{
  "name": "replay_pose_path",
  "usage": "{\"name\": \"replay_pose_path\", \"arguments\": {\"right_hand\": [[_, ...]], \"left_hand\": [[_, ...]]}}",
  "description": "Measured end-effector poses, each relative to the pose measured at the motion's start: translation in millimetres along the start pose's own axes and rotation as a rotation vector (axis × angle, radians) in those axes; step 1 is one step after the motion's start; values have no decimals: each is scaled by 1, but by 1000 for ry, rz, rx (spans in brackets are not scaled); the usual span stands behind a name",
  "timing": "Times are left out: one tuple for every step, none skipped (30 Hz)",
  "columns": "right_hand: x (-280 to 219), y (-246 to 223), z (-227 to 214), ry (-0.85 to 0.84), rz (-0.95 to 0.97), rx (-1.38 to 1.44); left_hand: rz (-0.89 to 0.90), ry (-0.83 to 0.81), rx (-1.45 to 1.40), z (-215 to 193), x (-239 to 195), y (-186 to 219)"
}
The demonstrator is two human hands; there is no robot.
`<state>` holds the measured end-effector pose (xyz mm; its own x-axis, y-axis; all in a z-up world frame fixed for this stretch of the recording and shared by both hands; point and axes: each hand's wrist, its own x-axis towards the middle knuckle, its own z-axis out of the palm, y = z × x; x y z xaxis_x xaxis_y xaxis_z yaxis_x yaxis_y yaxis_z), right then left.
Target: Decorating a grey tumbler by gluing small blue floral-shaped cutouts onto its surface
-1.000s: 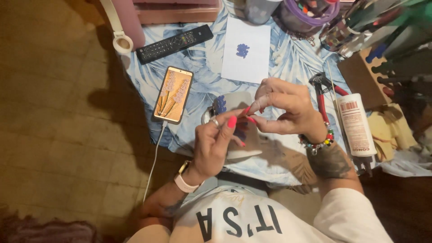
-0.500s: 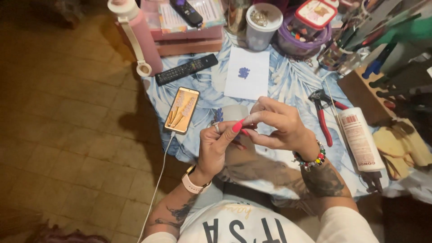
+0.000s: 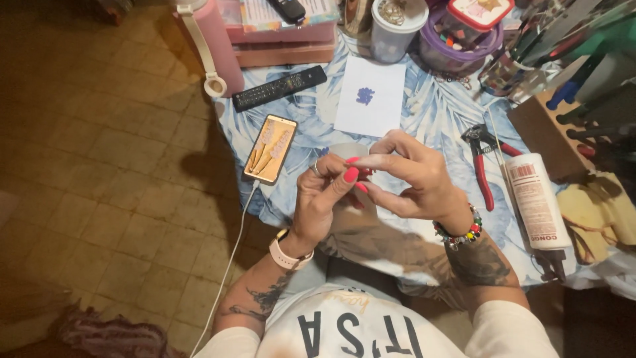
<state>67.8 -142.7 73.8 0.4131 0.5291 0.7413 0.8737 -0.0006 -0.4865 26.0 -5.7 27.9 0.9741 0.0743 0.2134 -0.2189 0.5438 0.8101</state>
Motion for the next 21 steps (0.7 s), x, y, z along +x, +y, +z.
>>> {"name": "replay_pose_path", "arguments": {"right_hand": [[0, 1, 0, 9, -6, -16], [0, 1, 1, 18, -11, -33], [-1, 3, 1, 18, -14, -35], [-2, 4, 1, 23, -14, -23], [-3, 5, 1, 30, -13, -9], [-2, 5, 1, 31, -14, -10], [-1, 5, 1, 33, -5, 24], [0, 4, 0, 36, 4, 59], [1, 5, 1, 37, 4, 58], [1, 6, 1, 35, 15, 81], [1, 6, 2, 34, 27, 105], [1, 6, 3, 37, 28, 104], [0, 6, 3, 39, 30, 117], [-1, 6, 5, 40, 32, 129], [-1, 8, 5, 41, 29, 129], [-1, 9, 6, 48, 27, 93], [-2, 10, 7, 56, 28, 56], [-4, 11, 8, 58, 27, 55], [-5, 12, 8, 68, 21, 34], [-6, 13, 8, 79, 14, 13], [-6, 13, 7, 80, 13, 12]], "left_hand": [[5, -2, -25, 0, 1, -1], [10, -5, -50, 0, 2, -2], [12, -7, -51, -2, 3, -6], [-9, 3, -96, -3, 4, -10], [-32, 14, -139, -5, 4, -14], [-31, 12, -139, -6, 3, -16], [-85, 17, -196, -7, 3, -18], [-139, 21, -253, -8, 3, -20], [-141, 20, -252, -11, 4, -24], [-149, 20, -284, -13, 6, -29], [-160, 21, -315, -16, 6, -33], [-163, 19, -313, -16, 7, -33], [-197, 9, -349, -17, 7, -34], [-232, -2, -384, -17, 7, -34], [-229, -3, -383, -18, 7, -35], [-260, 1, -406, -18, 7, -36], [-292, 5, -430, -18, 6, -38], [-293, 3, -429, -17, 6, -36], [-313, 4, -417, -16, 7, -34], [-332, 6, -404, -14, 7, -32], [-332, 4, -404, -15, 7, -34]]}}
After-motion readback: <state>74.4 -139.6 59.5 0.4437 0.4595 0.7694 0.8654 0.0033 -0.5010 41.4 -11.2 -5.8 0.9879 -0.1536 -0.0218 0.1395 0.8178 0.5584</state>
